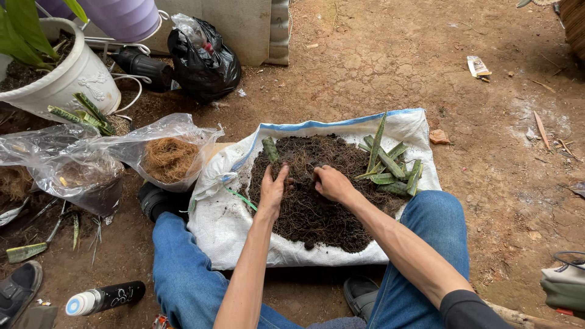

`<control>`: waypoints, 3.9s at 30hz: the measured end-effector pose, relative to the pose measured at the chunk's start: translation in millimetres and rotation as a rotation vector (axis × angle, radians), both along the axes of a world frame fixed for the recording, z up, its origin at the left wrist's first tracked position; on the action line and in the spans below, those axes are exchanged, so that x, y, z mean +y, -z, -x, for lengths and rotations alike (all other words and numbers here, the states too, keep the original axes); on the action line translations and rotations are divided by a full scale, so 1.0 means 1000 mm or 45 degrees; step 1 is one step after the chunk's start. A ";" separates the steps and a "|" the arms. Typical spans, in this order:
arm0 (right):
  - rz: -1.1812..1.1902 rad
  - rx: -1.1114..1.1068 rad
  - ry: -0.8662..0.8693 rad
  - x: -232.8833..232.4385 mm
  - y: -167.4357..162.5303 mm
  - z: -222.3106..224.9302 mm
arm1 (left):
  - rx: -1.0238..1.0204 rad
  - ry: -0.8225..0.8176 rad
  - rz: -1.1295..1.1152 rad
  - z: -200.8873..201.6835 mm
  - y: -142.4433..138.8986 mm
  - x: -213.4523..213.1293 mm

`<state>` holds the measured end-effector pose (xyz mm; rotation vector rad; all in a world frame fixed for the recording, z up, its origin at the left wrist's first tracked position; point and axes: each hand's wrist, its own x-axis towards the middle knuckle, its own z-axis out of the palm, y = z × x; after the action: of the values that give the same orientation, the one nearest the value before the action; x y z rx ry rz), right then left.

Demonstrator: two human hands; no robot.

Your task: The person sits on the ground and wraps aloe vera cuttings with a fibrous material. They pick up a cutting, wrap it with the material, and place it on a pile of soil on a white sack.

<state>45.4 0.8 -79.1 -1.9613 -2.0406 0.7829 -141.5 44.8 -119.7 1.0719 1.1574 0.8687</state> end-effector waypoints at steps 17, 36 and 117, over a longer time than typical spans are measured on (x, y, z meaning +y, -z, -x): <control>0.154 0.965 0.411 0.014 -0.027 -0.025 | -0.325 -0.126 0.333 -0.006 0.019 -0.010; -0.008 0.522 0.011 0.005 -0.022 0.003 | -0.402 0.087 0.204 -0.018 0.033 -0.020; -0.010 0.748 0.047 0.005 0.001 0.004 | -0.310 0.015 0.187 -0.009 0.011 -0.024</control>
<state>41.5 5.8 -80.5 -1.5121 -1.6437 1.1686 -132.9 20.4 -130.5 0.8278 0.9932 0.8653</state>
